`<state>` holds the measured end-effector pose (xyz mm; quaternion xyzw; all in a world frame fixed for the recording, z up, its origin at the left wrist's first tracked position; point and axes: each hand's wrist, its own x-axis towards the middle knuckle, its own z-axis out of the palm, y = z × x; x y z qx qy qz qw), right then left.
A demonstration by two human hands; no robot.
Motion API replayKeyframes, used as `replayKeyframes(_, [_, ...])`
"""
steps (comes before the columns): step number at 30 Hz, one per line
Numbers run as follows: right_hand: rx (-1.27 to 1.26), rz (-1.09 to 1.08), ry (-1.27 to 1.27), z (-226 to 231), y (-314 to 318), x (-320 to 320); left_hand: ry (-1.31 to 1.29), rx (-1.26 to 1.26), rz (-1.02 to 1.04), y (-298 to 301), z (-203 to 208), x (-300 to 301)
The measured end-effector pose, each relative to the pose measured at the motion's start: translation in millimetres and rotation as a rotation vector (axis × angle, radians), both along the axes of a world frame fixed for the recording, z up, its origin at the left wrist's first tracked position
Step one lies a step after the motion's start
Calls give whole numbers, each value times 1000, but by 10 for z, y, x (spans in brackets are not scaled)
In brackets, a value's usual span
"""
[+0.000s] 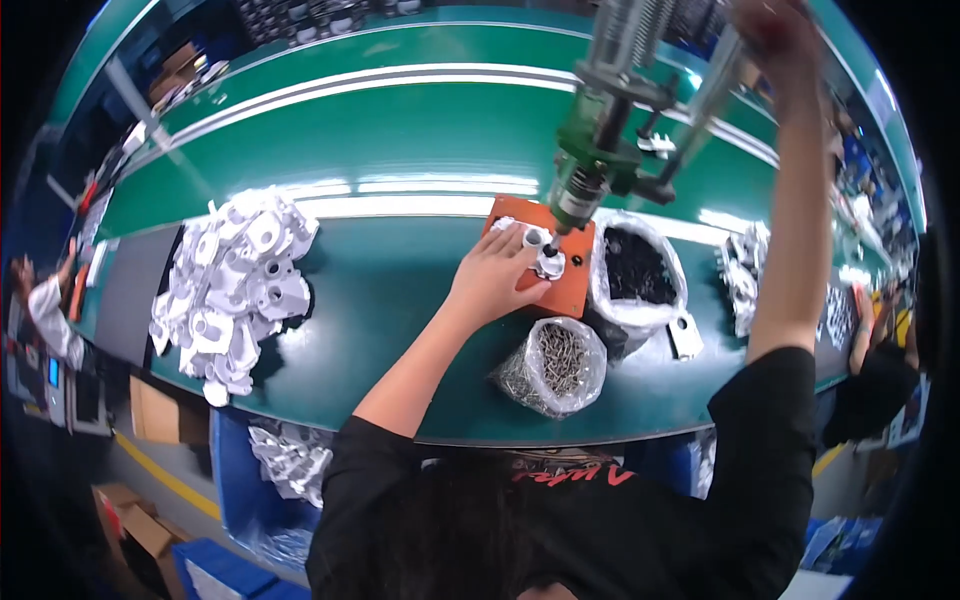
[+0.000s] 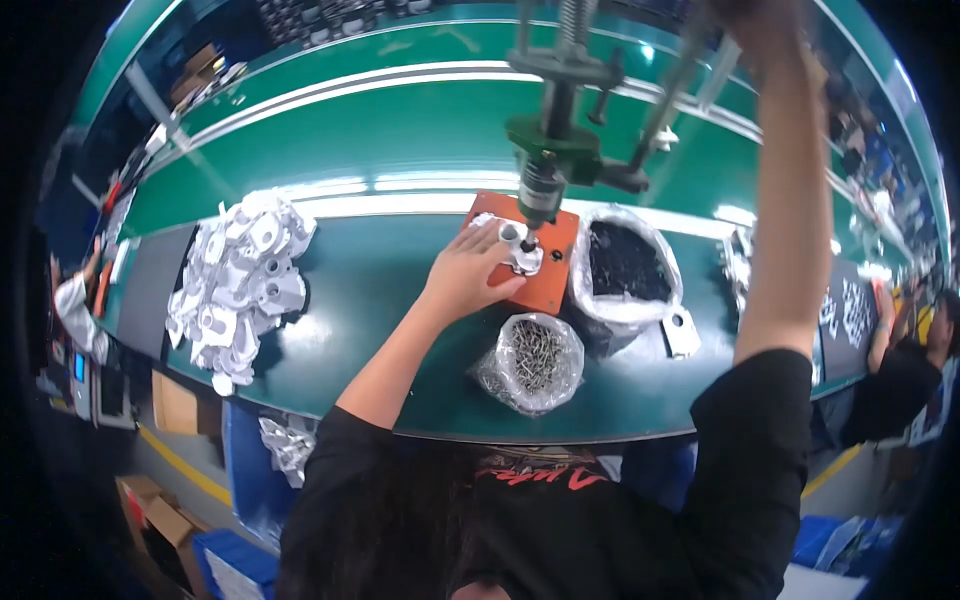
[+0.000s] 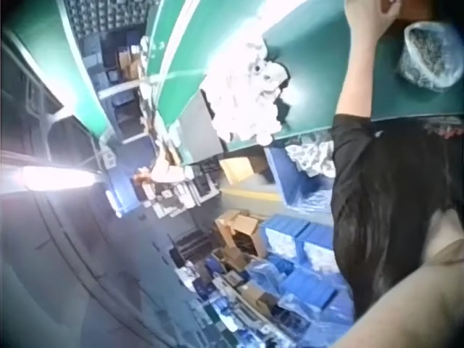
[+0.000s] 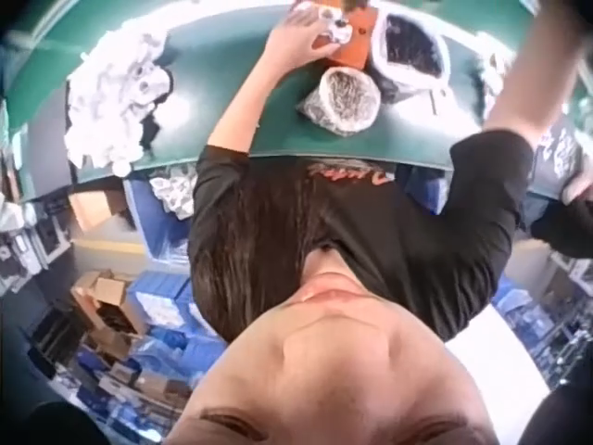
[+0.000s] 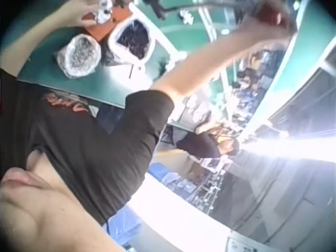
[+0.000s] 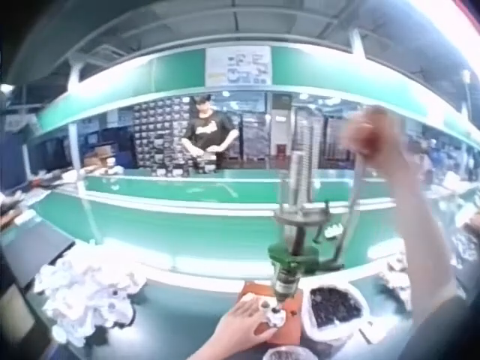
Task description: Manually assembling white plastic components by inserting pins and using a hand-operated mechanical press.
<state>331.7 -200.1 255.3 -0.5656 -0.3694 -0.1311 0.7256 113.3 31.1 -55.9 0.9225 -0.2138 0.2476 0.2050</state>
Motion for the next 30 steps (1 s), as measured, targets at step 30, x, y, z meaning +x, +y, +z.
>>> replayKeyframes(30, [-1597, -1310, 147, -3230, -1986, -634, 179, 5, 318, 765, 347, 1154])
